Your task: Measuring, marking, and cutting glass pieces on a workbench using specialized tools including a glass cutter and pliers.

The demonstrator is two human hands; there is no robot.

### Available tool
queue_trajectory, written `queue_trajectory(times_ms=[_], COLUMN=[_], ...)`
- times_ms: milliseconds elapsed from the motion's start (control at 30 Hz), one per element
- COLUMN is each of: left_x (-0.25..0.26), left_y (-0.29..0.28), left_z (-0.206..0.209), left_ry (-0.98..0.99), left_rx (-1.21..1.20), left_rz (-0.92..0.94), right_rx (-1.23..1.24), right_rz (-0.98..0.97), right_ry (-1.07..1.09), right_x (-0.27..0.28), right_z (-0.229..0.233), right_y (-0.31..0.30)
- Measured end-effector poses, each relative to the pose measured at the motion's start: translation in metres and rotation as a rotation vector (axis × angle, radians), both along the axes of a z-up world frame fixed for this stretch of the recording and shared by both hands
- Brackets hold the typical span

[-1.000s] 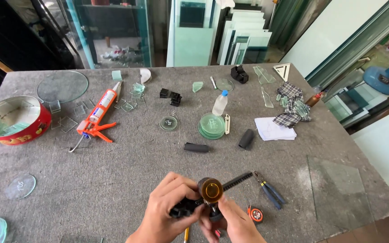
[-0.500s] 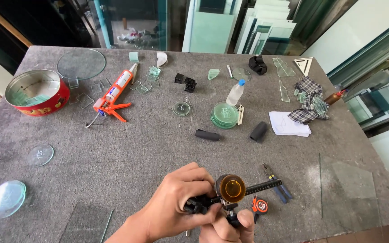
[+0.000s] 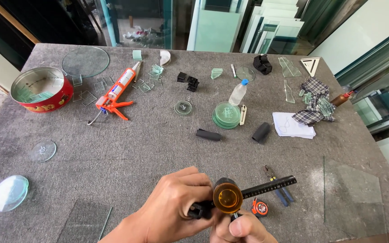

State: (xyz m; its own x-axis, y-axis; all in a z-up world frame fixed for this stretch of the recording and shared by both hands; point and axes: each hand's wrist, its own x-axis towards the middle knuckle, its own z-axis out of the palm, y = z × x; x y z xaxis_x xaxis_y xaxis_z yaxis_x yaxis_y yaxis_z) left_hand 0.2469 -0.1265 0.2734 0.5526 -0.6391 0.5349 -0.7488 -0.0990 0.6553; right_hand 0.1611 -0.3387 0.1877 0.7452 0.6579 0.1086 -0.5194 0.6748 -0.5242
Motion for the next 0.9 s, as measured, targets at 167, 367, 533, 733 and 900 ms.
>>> queue_trajectory(times_ms=[167,367,533,733,900], left_x=[0.001,0.001,0.004,0.009,0.004], left_y=[-0.008,-0.013,-0.009,-0.005,-0.010], left_z=[0.003,0.000,-0.008,0.013,0.023], left_ry=[0.061,0.137,0.149,0.146,0.076], left_rx=[-0.026,-0.033,0.182,0.040,-0.031], left_rz=[-0.034,-0.022,0.092,0.083,0.110], right_rx=[0.210,0.003,-0.967,-0.613,-0.526], right_rz=[0.017,0.047,-0.210,-0.461,-0.665], right_ry=[0.064,0.131,-0.124,-0.228,-0.168], right_x=[0.002,0.005,0.025,0.016,0.026], right_z=[0.001,0.028,0.015,0.029,0.061], right_y=[0.000,-0.019,-0.024,-0.025,-0.005])
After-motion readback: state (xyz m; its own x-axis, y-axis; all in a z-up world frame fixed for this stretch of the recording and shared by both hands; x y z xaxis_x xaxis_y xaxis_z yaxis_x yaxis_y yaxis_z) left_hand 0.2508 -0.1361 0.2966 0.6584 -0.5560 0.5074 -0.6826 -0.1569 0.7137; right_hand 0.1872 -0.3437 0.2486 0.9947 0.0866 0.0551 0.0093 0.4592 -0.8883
